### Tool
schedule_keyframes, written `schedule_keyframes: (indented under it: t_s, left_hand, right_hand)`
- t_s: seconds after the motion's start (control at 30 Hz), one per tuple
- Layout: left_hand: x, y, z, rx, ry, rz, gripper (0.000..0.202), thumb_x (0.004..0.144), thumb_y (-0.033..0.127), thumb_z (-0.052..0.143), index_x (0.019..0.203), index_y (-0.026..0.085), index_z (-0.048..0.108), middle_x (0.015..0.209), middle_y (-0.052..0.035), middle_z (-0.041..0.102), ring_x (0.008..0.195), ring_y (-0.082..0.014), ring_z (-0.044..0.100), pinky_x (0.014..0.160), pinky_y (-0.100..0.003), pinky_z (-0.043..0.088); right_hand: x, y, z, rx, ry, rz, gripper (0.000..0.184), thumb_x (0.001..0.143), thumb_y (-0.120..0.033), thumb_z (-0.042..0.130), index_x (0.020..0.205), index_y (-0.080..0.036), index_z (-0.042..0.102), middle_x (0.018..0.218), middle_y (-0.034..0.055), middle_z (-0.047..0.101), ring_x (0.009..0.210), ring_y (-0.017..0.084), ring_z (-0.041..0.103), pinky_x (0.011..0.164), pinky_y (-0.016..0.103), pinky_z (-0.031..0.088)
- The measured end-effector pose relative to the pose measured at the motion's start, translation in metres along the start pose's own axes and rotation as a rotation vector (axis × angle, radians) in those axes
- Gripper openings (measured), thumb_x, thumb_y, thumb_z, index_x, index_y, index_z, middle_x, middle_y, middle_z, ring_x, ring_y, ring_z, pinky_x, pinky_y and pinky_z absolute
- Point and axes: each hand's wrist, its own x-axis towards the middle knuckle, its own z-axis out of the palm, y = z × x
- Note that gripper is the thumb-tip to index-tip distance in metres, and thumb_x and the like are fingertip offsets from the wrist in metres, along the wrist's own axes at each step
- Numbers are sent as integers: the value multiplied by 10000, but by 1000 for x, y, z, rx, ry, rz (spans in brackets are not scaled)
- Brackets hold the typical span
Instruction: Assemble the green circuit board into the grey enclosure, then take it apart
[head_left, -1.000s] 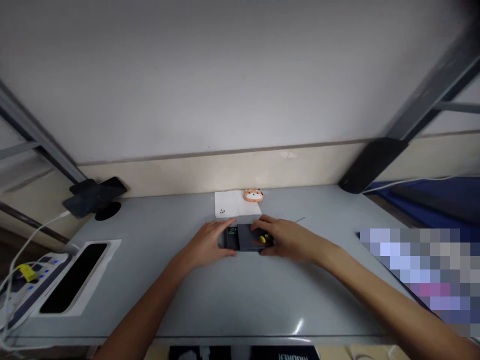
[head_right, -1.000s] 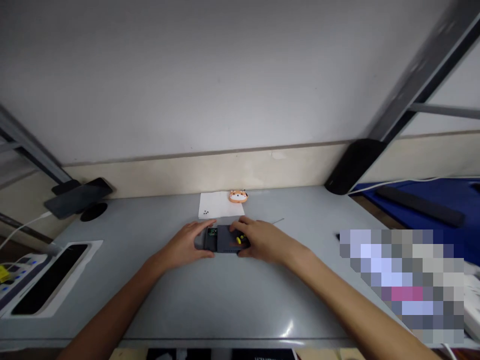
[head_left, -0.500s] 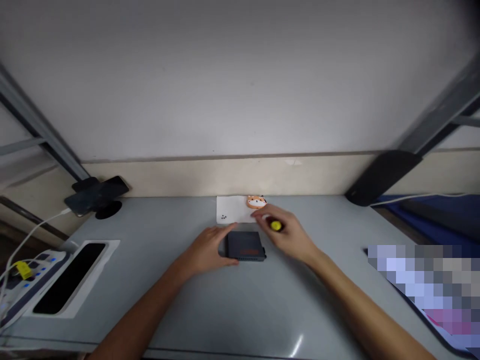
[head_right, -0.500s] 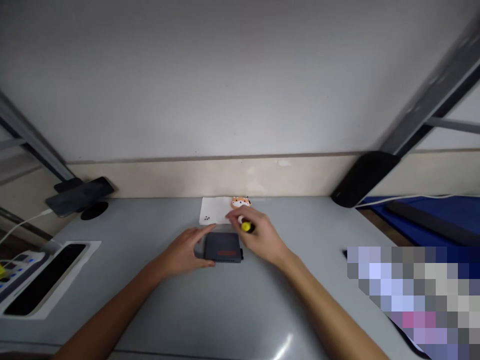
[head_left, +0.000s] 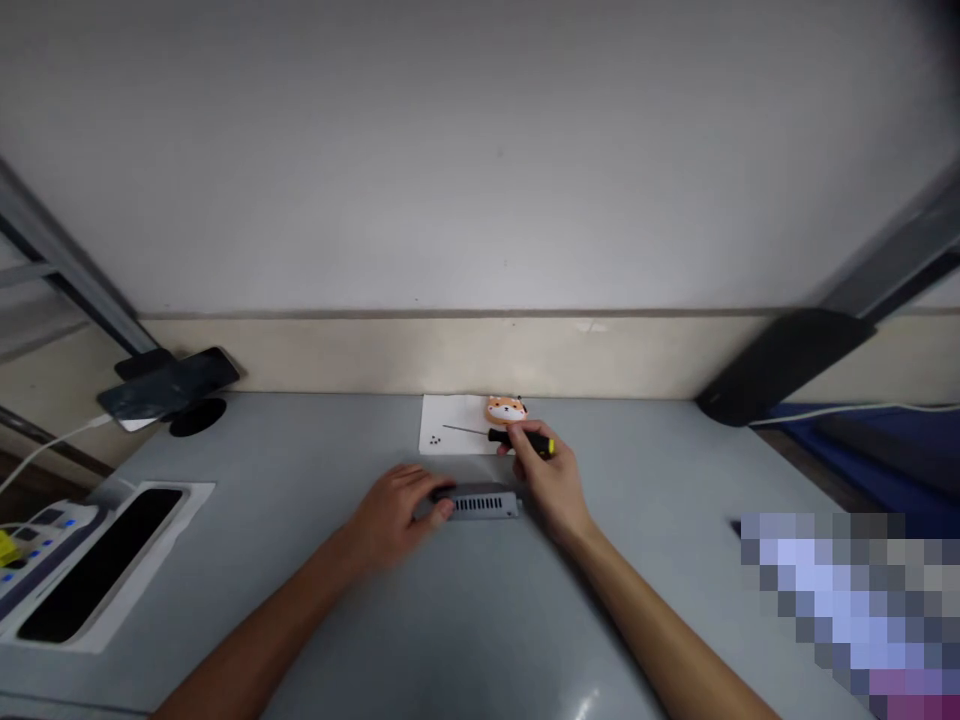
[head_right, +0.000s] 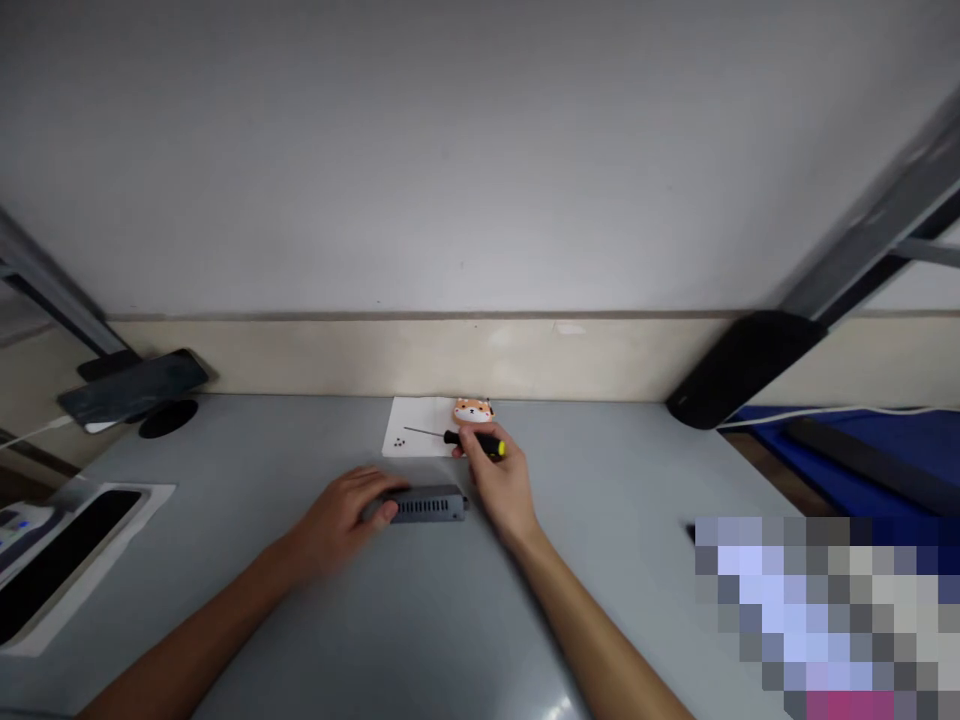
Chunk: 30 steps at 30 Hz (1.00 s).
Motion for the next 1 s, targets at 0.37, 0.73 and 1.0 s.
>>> schedule_keyframes:
  t_s: [0.37,0.73,1.0]
  left_hand:
    - [2,-11,13,-223,126,-202,403,1077,429,366,1211,210,677,1185,-70,725,1092,-229,667,995,-384,501]
    - [0,-11,14,-290,125,-155,317,978,359,592,1273,246,561,1145,-50,670,983,-201,646,886,-332,520]
    - [2,-15,17,-295,187,-123,260,929,232,634,1186,252,596,1075,-27,634,928,-169,614,835,-293,498]
  right_hand:
    - [2,8,2,-149,-23,0,458,873,-629,655,991,-189,694,784,47,725,623,178,566,565,297,378]
    - [2,12,2,-164,-84,-76,383,882,-576,676,983,-207,695,845,59,748,790,222,672,733,327,480]
    - [1,11,4,-149,-73,-84,382,887,-572,674,967,-198,691,819,52,735,779,214,655,737,325,470]
